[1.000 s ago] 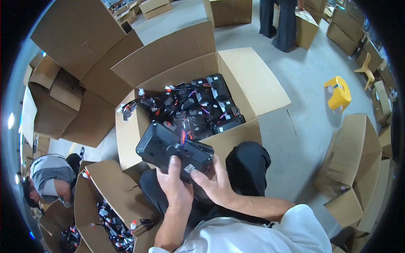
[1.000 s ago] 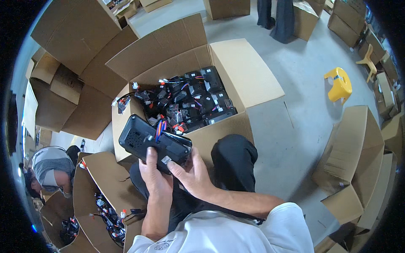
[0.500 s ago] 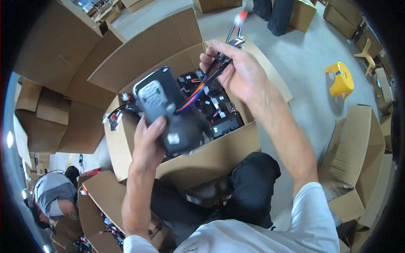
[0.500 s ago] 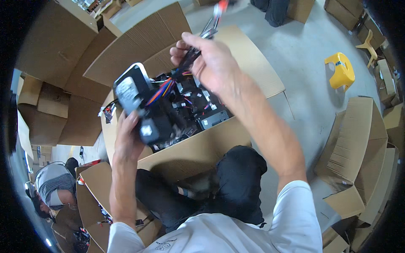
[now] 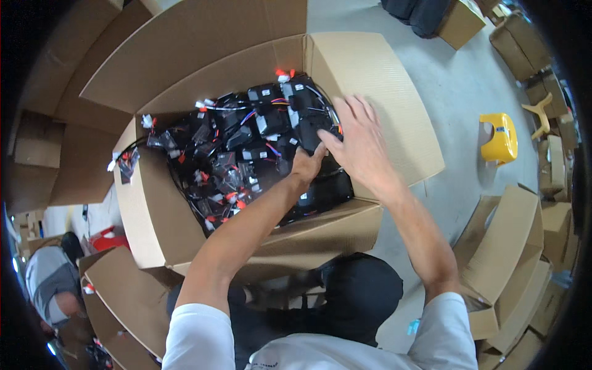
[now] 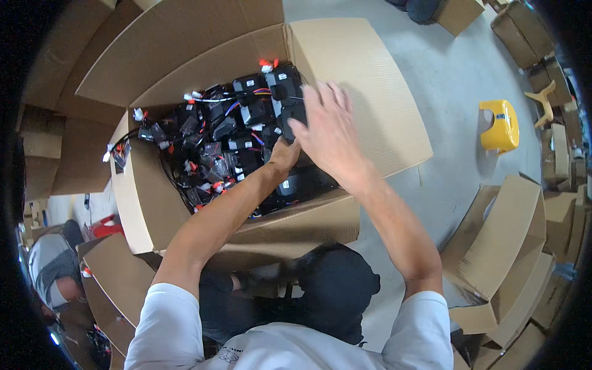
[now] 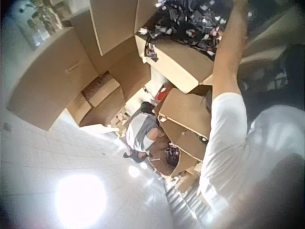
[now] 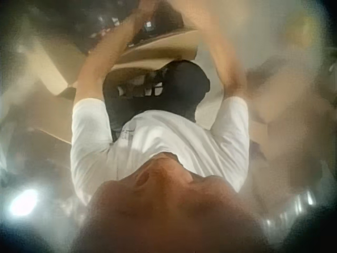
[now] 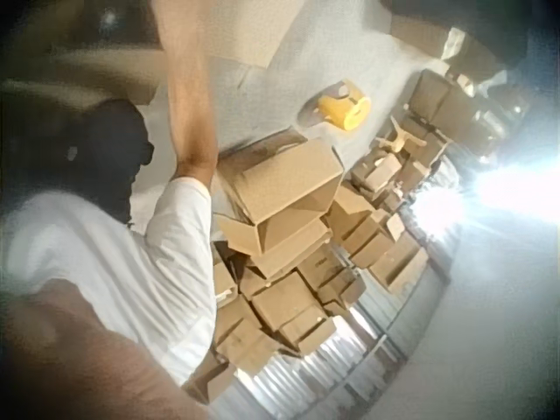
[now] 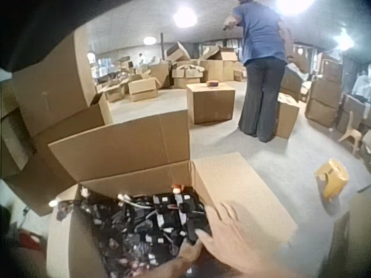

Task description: The person sorts electronic display devices by picking them from cardboard boxes, turning them over by hand, and placing them into adjacent cardboard boxes.

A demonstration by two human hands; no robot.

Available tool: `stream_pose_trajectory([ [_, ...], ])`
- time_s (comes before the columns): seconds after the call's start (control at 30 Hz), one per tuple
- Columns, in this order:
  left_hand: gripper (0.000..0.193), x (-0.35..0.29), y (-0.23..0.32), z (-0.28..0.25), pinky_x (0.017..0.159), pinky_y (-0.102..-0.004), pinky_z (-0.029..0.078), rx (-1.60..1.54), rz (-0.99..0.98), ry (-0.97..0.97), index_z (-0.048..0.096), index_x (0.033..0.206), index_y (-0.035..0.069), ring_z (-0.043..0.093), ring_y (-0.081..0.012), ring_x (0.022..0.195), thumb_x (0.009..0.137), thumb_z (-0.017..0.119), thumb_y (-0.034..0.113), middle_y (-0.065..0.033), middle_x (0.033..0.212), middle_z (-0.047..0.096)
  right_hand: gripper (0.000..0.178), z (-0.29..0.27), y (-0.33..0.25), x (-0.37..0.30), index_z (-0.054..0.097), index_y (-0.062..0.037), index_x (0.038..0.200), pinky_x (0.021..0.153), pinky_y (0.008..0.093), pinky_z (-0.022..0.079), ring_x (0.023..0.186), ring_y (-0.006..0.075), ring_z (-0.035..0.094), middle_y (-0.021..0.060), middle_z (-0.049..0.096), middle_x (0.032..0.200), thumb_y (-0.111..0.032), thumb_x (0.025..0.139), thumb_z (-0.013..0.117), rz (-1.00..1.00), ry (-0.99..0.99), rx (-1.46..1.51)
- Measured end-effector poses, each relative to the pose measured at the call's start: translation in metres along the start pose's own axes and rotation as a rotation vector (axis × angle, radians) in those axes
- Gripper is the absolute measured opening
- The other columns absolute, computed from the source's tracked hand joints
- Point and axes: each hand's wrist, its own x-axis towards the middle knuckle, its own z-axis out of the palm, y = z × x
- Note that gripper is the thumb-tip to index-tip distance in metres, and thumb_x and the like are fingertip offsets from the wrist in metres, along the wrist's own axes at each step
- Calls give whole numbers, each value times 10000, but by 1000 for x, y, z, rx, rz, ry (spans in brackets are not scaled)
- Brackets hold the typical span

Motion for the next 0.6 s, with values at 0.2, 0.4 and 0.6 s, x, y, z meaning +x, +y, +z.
stream_pose_trajectory([
  [0.2,875,38,-34,-18,1312,-751,407,460,231,-146,443,1782,37,461,-628,1642,1125,679,565,-431,1756,469,568,12,-38,-25,706,5,1470,1338,632,403,1544,529,557,278,709,1509,-249,989,872,-132,-92,-220],
  [0.4,850,-53,0,-125,1244,-570,542,592,126,-136,568,1562,-215,654,-530,1490,1073,703,468,-488,1622,551,454,71,-51,-44,764,-7,1404,1296,630,425,1501,522,590,264,752,1421,-222,1017,864,-404,-130,-126],
  [0.6,426,-418,116,-401,978,-573,647,754,629,39,872,1203,13,823,-465,1071,1056,734,388,-283,1048,841,330,25,-18,-74,785,48,1317,1259,596,457,1477,518,600,329,747,1360,-144,1050,820,-248,-69,-255],
])
